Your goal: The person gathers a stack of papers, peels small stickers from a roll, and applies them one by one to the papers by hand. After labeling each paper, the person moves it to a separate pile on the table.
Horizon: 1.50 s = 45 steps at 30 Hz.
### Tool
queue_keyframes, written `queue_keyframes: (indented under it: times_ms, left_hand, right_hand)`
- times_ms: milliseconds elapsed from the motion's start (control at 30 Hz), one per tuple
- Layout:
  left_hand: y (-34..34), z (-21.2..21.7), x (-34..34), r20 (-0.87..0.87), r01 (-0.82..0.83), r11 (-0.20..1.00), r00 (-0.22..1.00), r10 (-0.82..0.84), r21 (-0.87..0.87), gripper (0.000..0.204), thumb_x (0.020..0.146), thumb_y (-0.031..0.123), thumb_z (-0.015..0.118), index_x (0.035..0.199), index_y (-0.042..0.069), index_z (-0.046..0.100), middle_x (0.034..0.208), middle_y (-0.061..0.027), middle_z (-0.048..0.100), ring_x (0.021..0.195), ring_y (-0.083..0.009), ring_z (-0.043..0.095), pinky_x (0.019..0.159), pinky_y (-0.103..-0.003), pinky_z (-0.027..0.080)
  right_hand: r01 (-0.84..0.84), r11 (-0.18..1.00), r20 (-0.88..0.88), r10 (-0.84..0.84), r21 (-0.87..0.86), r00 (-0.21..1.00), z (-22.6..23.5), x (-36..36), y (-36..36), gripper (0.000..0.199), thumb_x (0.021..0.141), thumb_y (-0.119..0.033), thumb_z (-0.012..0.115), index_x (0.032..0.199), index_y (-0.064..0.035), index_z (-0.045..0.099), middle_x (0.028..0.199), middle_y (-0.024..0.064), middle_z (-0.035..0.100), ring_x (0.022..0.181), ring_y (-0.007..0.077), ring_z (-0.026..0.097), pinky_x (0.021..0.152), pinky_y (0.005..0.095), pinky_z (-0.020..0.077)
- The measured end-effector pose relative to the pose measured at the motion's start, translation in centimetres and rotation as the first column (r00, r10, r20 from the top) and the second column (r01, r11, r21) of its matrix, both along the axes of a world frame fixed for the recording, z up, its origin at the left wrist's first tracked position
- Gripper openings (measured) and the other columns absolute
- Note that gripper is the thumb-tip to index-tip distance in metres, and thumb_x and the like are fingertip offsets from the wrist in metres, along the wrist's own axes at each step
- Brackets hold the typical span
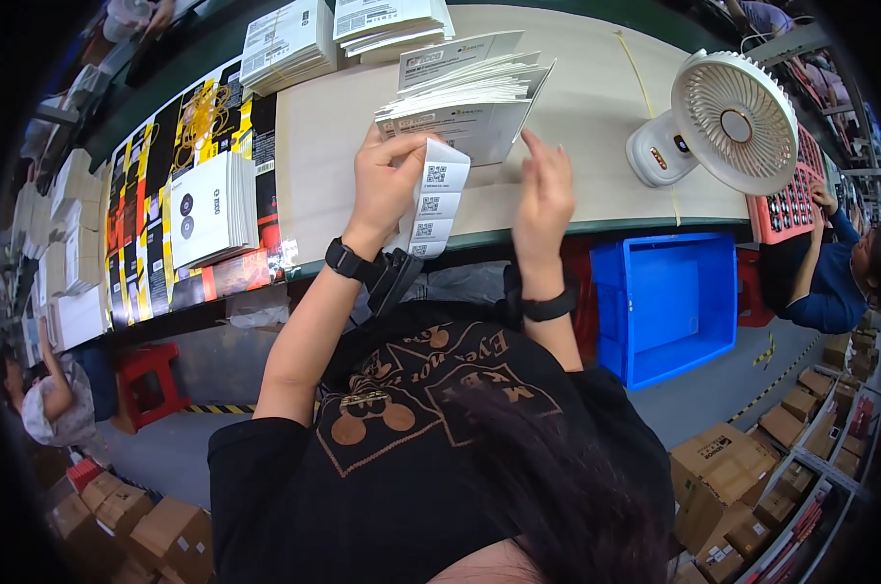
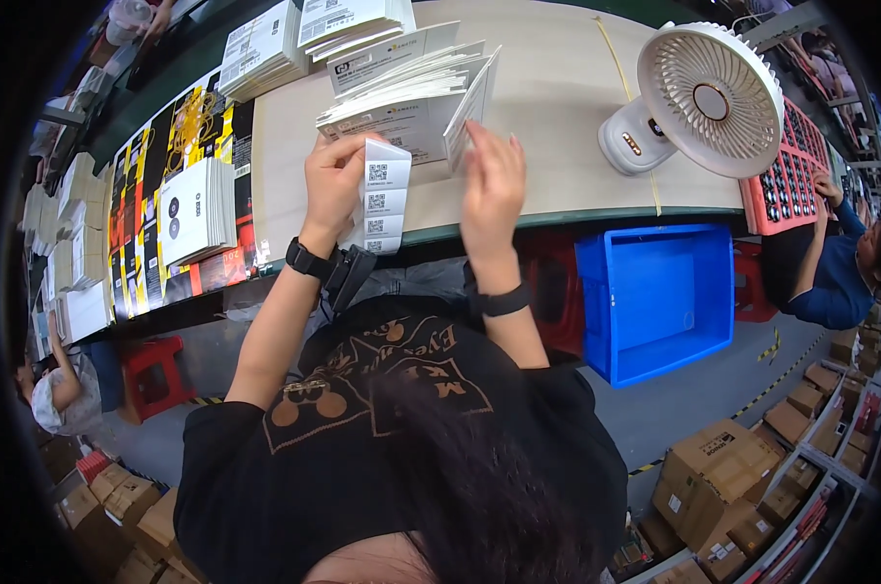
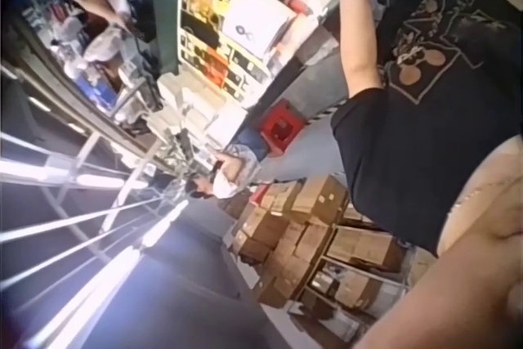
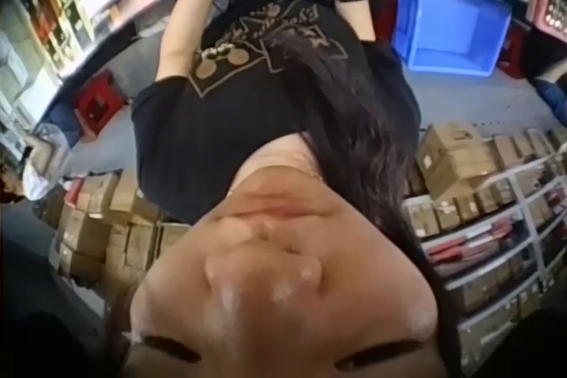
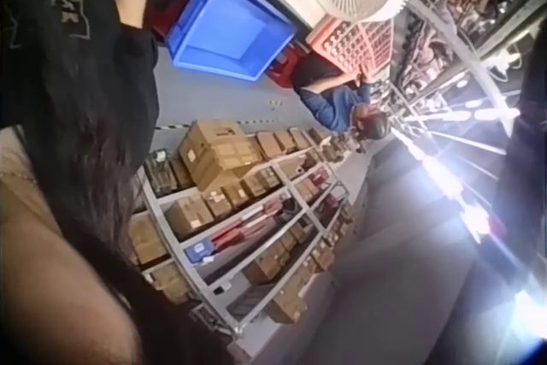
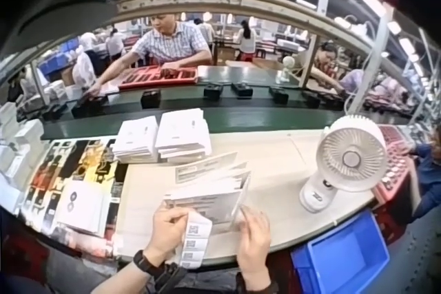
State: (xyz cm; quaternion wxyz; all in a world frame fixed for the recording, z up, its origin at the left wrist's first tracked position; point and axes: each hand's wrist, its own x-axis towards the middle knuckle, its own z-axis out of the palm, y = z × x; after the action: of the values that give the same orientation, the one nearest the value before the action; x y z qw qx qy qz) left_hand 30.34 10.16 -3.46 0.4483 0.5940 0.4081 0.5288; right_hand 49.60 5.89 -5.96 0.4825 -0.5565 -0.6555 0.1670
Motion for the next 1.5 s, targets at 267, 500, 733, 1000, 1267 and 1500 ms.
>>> queue_keyframes:
  times_ms: [267, 500, 733, 1000, 1267, 1500]
  left_hand:
    - [0.3, -1.6, -0.9, -0.056, 0.071, 0.997, 0.996, -0.072, -0.007, 0.015, 0.084, -0.001, 0.052, 0.09, -0.004, 0.065, 0.088, -0.0069, 0.063, 0.078, -0.013, 0.059, 0.072, -0.023, 0.046]
    - [0.7, -1.2, -2.2, 0.006, 0.293, 0.955, 0.956, -0.293, -0.049, 0.015, 0.084, -0.001, 0.05, 0.09, -0.005, 0.063, 0.087, -0.0077, 0.065, 0.078, -0.0118, 0.059, 0.071, -0.023, 0.046]
    - [-0.8, -0.8, -1.5, -0.217, 0.175, 0.978, 0.965, -0.147, 0.116, 0.016, 0.074, -0.004, 0.054, 0.082, 0.0, 0.067, 0.103, -0.0124, 0.056, 0.092, -0.0207, 0.056, 0.081, -0.028, 0.043]
    - [-1.2, 0.1, -4.2, -0.123, 0.283, 0.959, 0.953, -0.277, 0.03, 0.021, 0.067, -0.006, 0.057, 0.08, 0.004, 0.07, 0.117, -0.0148, 0.048, 0.11, -0.0271, 0.048, 0.091, -0.033, 0.04]
    - [-1.3, 0.6, -7.5, -0.298, 0.307, 0.919, 0.927, -0.23, 0.246, 0.024, 0.064, -0.003, 0.059, 0.079, 0.01, 0.072, 0.139, -0.0171, 0.027, 0.129, -0.0298, 0.028, 0.104, -0.037, 0.026]
    - [-1.8, 1.3, -9.7, -0.203, 0.251, 0.927, 0.959, -0.199, 0.278, 0.023, 0.064, 0.002, 0.058, 0.081, 0.009, 0.072, 0.136, -0.0164, 0.031, 0.127, -0.0301, 0.03, 0.105, -0.038, 0.022]
  right_hand:
    - [0.062, 0.998, -0.252, -0.052, 0.031, 0.966, 1.3, 1.4, 4.1, 0.099, 0.062, -0.02, 0.081, 0.137, -0.0044, 0.018, 0.127, 0.0147, 0.039, 0.113, 0.0238, 0.041, 0.095, 0.0358, 0.0348]
    - [0.216, 0.976, -0.439, -0.197, -0.006, 0.877, 0.4, -3.0, 3.2, 0.109, 0.059, -0.019, 0.083, 0.138, -0.0036, 0.009, 0.13, 0.0166, 0.034, 0.116, 0.023, 0.037, 0.094, 0.0351, 0.0343]
    - [0.04, 0.995, -0.48, 0.011, 0.094, 0.877, 1.3, -6.9, 2.7, 0.117, 0.059, -0.02, 0.083, 0.138, 0.0001, 0.0, 0.139, 0.0226, 0.021, 0.127, 0.0276, 0.027, 0.104, 0.0353, 0.0251]
    - [-0.298, 0.952, -0.678, 0.264, 0.068, 0.686, 2.3, -2.4, 3.3, 0.112, 0.06, -0.006, 0.079, 0.141, -0.0087, 0.002, 0.139, 0.0127, 0.026, 0.124, 0.0242, 0.031, 0.099, 0.0353, 0.034]
    - [-0.435, 0.898, -0.707, 0.266, -0.065, 0.655, 1.2, -4.4, 1.7, 0.117, 0.051, -0.009, 0.085, 0.141, -0.0113, 0.009, 0.132, 0.0139, 0.032, 0.123, 0.027, 0.034, 0.1, 0.0367, 0.0328]
    - [-0.503, 0.864, -0.632, 0.401, 0.02, 0.663, 2.3, -5.9, 1.7, 0.11, 0.054, -0.006, 0.083, 0.139, -0.0096, 0.013, 0.128, 0.013, 0.037, 0.117, 0.0256, 0.041, 0.096, 0.0358, 0.0385]
